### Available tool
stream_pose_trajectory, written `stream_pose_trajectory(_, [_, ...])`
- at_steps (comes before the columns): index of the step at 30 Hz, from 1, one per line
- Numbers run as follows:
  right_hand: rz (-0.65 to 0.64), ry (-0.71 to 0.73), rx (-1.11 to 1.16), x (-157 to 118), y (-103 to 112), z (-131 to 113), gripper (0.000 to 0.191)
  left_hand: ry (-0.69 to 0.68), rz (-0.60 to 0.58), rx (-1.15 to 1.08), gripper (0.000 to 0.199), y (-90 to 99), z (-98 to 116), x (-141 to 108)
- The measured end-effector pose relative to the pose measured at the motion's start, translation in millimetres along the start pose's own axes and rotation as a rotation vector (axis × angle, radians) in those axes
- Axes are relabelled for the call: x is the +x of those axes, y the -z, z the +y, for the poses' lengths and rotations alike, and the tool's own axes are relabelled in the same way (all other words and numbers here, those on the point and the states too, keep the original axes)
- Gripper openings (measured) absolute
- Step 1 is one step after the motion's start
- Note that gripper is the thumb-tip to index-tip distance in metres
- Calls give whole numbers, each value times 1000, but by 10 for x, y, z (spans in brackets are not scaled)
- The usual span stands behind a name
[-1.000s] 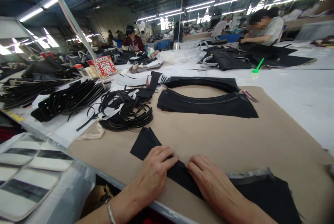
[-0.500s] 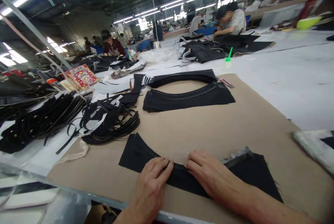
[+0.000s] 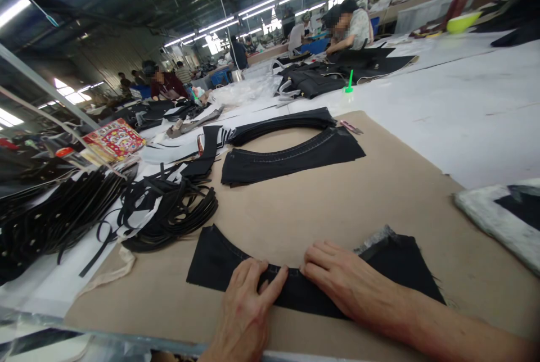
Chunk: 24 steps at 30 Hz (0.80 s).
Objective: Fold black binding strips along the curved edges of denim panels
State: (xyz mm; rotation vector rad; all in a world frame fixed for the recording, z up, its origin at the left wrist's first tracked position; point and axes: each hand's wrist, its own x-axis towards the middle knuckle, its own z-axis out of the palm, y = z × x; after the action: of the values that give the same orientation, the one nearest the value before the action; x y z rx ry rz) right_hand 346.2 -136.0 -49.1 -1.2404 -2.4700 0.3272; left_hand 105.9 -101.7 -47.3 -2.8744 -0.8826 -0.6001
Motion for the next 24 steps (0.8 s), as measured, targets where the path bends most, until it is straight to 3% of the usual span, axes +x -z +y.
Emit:
stream_pose_trajectory(5, [31,23,-18,5,-13,-10,21,78,-13,-150,52,-16,48,15])
stream_pose_trajectory(9, [34,15,-12,1,-27,-11,21,41,-18,-248,46,-148,179,62])
stream_pose_trajectory(12, [34,7,-16,0,-20,-19,19,-9,8,-197,47,-211,212,49])
stream_pose_trajectory(17, [18,-21,-36,46,13,-79,16,-108,-22,-108,36,-31,30,24])
stream_pose_trajectory(21, [9,-49,-36,86,13,-120,16,11,-30,-171,28,116,-81,41])
stream_pose_trajectory(24, [16,-63,-20,82,2,-118,15,97,24,-234,27,72,-1,64])
